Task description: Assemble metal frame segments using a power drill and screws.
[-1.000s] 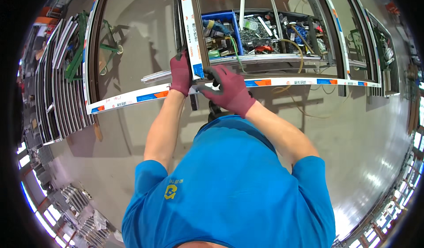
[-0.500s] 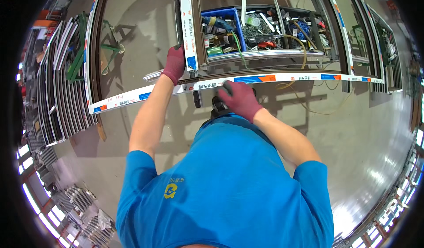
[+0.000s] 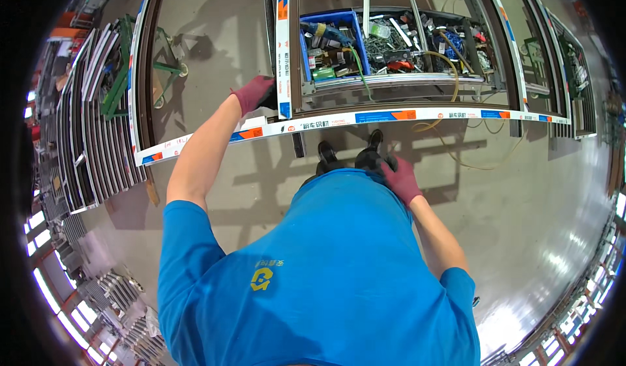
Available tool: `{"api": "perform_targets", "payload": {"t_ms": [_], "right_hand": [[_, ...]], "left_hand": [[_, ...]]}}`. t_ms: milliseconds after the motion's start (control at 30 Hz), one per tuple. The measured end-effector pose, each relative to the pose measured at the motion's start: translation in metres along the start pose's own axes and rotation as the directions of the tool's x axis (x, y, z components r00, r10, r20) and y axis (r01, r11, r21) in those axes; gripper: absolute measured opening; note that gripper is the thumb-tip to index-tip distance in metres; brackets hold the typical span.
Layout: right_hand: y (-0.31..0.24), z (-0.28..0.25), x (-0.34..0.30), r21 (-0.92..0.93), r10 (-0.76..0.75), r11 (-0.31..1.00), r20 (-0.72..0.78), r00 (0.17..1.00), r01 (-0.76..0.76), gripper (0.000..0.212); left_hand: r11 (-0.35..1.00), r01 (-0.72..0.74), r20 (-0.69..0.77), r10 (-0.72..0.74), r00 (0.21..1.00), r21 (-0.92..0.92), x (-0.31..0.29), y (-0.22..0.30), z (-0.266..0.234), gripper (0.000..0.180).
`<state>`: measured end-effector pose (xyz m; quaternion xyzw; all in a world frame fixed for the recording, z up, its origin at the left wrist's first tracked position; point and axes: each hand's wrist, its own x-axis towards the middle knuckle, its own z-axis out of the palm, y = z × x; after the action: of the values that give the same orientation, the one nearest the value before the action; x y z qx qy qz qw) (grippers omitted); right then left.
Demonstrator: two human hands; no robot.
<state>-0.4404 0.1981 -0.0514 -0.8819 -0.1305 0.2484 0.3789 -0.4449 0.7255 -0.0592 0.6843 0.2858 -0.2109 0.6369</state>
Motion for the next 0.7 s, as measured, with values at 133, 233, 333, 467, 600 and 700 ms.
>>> {"api": "perform_targets", "payload": {"t_ms": [133,233,333,467,600,700], "right_hand": [[-0.006,-0.005,-0.006,0.037,0.072,0.996,0.098,0.993,-0.076,0.028],[-0.007,-0.007,0.001,0.000,0.000,1.000,0.080,0.997,0.000,0.026],[-0.033,-0.032,-0.016,0.108,0.139,0.983,0.059,0.988,-0.145,0.034],[-0.001,-0.050,-0.017,0.143,0.158,0.976,0.046,0.986,-0.163,0.040],[0.027,-0.076,-0.029,0.228,0.337,0.914,0.039,0.941,-0.337,0.023],[0.075,-0.097,-0.045,0.269,0.496,0.828,0.058,0.867,-0.492,0.021]], "left_hand": [[0.970,0.037,0.032,-0.046,0.998,0.242,-0.003,-0.008,-0.018,0.049],[0.855,-0.325,0.160,0.284,0.945,0.404,0.011,-0.080,-0.072,0.049],[0.979,0.062,0.058,-0.074,0.996,0.193,-0.007,-0.018,-0.031,0.049],[0.999,0.031,0.022,-0.030,0.999,-0.037,-0.021,-0.035,-0.038,0.045],[0.974,0.151,-0.026,-0.158,0.987,-0.170,-0.055,-0.007,-0.030,0.040],[0.985,0.166,-0.166,-0.172,0.971,-0.047,-0.076,0.027,-0.029,0.040]]}}
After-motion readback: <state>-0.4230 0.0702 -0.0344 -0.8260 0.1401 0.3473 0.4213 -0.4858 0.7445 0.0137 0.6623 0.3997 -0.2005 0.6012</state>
